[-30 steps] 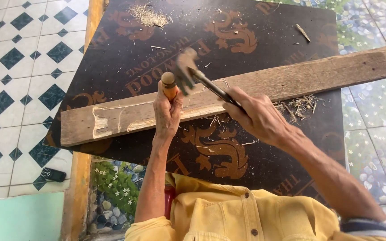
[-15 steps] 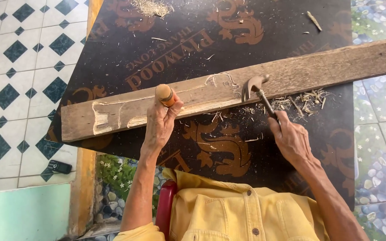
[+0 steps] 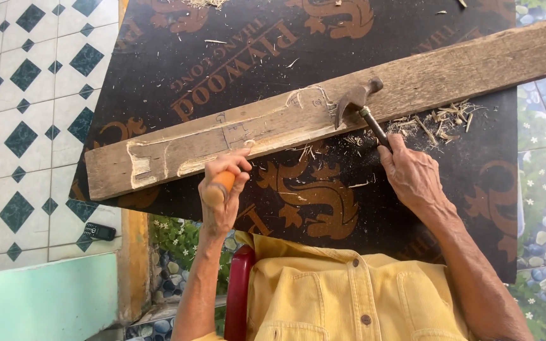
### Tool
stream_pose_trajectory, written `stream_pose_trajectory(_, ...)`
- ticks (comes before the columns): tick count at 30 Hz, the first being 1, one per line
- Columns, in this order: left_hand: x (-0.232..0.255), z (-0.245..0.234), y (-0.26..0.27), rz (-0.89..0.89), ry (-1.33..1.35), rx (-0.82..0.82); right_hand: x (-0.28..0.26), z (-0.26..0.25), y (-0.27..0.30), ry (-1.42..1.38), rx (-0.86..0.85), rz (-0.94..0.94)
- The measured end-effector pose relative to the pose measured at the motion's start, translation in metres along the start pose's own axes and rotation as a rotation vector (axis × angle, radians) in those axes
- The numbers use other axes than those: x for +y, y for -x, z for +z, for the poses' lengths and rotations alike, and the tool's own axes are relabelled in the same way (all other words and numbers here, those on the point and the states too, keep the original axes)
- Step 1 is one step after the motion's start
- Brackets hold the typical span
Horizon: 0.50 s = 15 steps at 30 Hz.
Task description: Carving a design into a wooden plank using a hammer and chisel
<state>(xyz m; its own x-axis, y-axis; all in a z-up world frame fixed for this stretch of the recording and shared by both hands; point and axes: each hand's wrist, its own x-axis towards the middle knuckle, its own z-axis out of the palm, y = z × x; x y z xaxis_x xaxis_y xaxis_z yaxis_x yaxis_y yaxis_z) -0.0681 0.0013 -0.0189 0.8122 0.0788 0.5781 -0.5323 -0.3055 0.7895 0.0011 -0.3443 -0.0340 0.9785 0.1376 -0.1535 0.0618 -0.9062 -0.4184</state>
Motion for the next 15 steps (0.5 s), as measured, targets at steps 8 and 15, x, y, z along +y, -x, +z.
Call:
stream_pose_trajectory(8,-0.026,0.013,0.059,0.126,-0.065,0.107,-0.002,-0.001,0.002,-0.010,-0.003,-0.013)
stream_pose_trajectory(15,-0.019,0.030,0.073,0.402,-0.744,-0.171,0.001,0.001,0.001,0.033,0.014,-0.025)
